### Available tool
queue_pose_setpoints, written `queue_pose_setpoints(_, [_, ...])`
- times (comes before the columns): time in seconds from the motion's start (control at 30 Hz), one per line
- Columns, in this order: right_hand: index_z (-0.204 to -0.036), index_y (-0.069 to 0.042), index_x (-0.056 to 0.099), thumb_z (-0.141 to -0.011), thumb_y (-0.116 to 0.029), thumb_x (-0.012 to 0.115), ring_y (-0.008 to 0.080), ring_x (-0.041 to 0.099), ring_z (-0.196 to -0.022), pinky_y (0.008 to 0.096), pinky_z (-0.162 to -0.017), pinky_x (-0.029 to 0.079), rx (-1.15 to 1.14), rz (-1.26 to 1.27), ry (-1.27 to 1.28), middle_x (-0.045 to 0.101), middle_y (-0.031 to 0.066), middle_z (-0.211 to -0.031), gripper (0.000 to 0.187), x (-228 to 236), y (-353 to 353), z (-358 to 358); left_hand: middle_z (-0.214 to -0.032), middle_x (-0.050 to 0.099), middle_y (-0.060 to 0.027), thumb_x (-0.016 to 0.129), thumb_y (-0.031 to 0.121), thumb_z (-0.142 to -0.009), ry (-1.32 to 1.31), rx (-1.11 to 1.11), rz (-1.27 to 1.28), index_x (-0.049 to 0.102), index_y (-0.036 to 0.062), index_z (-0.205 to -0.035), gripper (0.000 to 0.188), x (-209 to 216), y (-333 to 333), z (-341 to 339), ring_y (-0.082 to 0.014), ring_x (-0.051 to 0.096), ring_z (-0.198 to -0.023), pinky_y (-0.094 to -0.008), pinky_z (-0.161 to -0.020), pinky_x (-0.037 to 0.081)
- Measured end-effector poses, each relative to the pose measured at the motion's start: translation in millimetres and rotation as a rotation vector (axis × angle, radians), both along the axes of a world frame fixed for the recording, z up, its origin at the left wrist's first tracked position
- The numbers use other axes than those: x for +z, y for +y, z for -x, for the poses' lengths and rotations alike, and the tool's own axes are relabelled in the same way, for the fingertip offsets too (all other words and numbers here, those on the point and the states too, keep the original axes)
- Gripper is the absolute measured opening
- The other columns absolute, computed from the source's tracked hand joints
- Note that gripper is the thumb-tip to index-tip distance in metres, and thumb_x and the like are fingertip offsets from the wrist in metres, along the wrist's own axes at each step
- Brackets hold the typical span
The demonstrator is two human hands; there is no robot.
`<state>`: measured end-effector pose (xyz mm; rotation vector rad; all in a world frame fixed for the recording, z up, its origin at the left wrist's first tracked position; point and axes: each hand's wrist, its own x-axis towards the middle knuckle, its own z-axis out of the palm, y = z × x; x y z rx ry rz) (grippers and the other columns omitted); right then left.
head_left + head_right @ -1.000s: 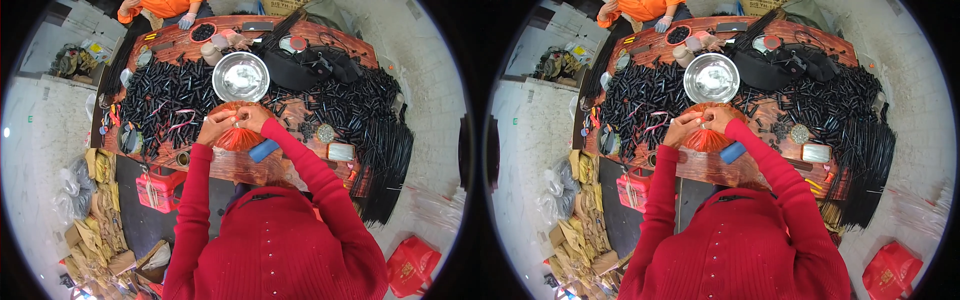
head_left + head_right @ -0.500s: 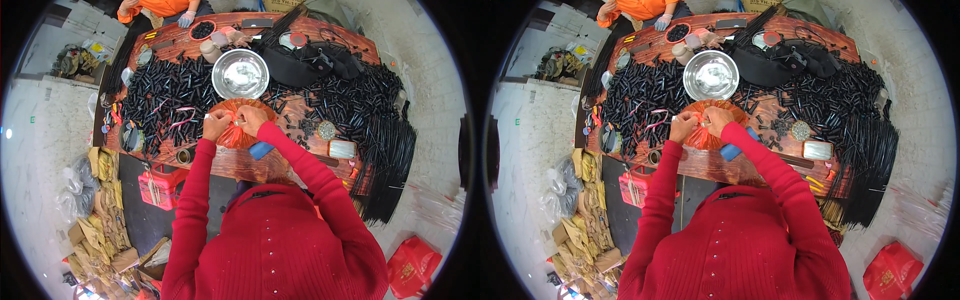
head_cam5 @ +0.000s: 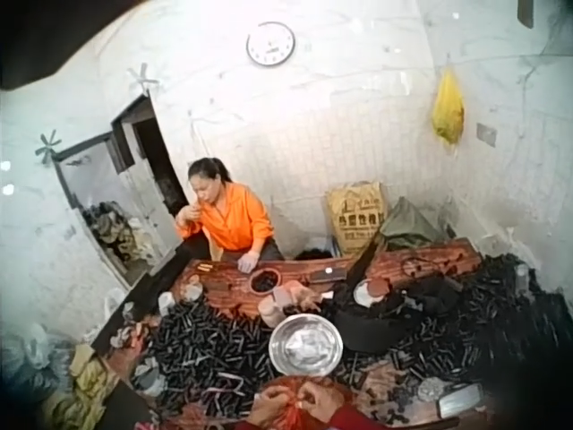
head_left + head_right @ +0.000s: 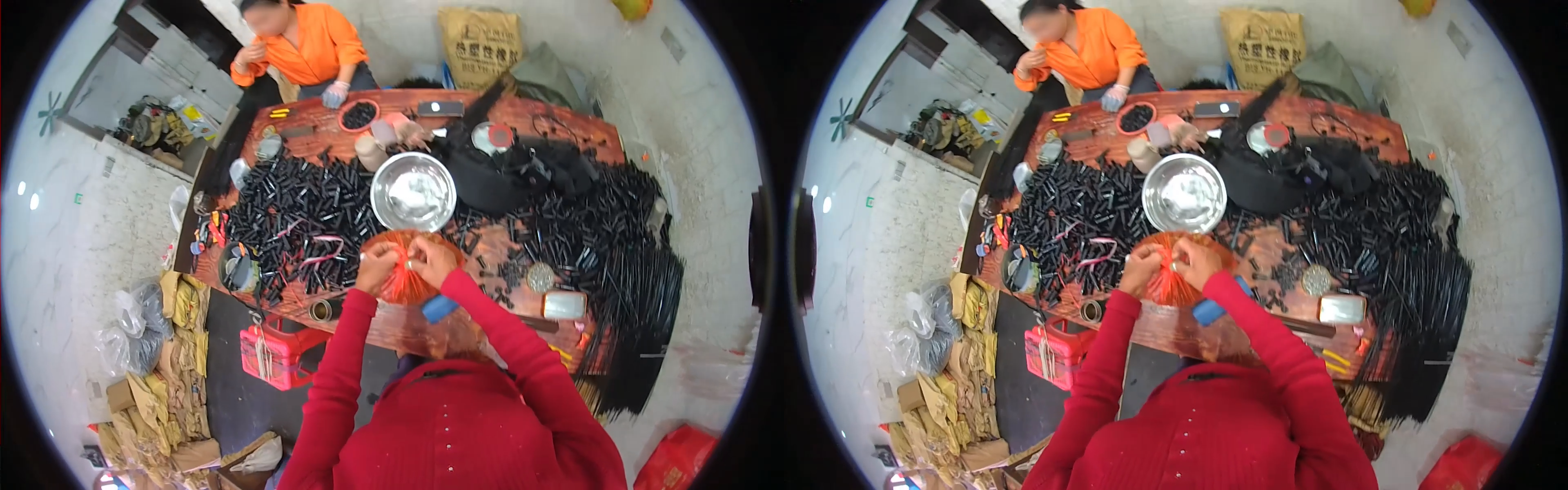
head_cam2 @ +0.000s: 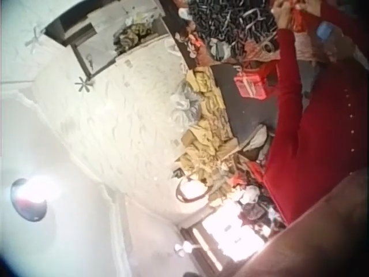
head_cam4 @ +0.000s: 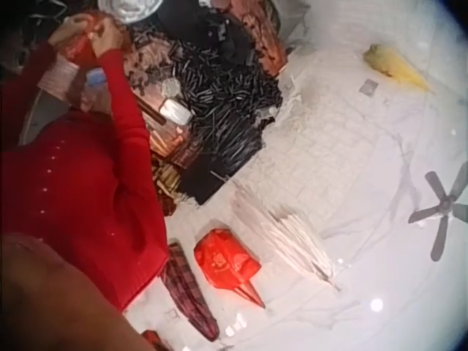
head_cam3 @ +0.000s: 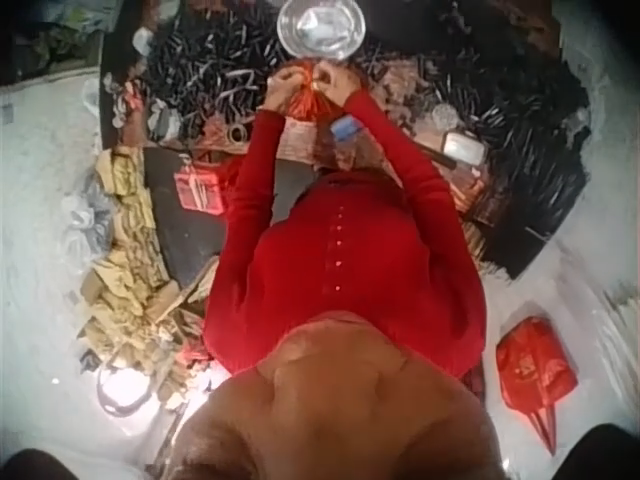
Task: Packing small metal rings into a plastic bag and then sorting a large number of black rods.
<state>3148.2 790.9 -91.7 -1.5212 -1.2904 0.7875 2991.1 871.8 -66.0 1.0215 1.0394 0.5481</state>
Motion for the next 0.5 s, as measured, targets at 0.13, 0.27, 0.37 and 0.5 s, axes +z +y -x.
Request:
queue_pose_setpoints(0.13, [-0.089,-0.011,0.055,-0.073,-0.02,0.076,0.0268,0.063,-0.074,0.0388,-0.064,0.047,-0.062,0.039,-0.105,0.061,0.0068,-0.078,0.028,32.9,-11.9,4.6,-0.087,0.066,-0.0018,0.063,0.009,-0.083,0.052,-0.009,-0.081,0.068,0.0003,-0.094,0.015,-6.9,-2.5,-9.3,-0.007,0.059,-0.073,-0.0207,-0.064,0.047])
queue_pose_setpoints(0.27, [-0.085,-0.009,0.056,-0.068,-0.015,0.077,0.0265,0.06,-0.069,0.0383,-0.062,0.047,-0.173,-0.025,-0.108,0.058,0.0075,-0.079,0.028,37.7,-9.7,11.0,-0.087,0.066,-0.0021,0.062,0.007,-0.084,-0.038,0.048,-0.039,0.068,0.0,-0.095,0.014,-5.0,-8.9,-13.2,-0.0067,0.058,-0.073,-0.0207,-0.064,0.047])
queue_pose_setpoints(0.37, [-0.083,-0.009,0.057,-0.069,-0.016,0.076,0.027,0.06,-0.068,0.0387,-0.062,0.047,-0.168,-0.058,-0.128,0.059,0.0075,-0.079,0.025,37.1,-5.3,10.7,-0.083,0.067,-0.0027,0.063,0.014,-0.084,0.086,0.04,-0.104,0.069,-0.0012,-0.092,0.018,-6.4,-7.6,-13.6,-0.0082,0.059,-0.07,-0.0235,-0.062,0.047])
queue_pose_setpoints(0.5, [-0.081,-0.009,0.057,-0.07,-0.017,0.075,0.0275,0.061,-0.071,0.0387,-0.062,0.048,-0.119,-0.032,-0.196,0.06,0.007,-0.08,0.023,38.9,-0.1,14.1,-0.077,0.068,-0.0036,0.063,0.023,-0.084,0.262,-0.043,-0.256,0.069,-0.0028,-0.087,0.027,-52.4,10.6,2.9,-0.0096,0.059,-0.067,-0.0266,-0.059,0.046])
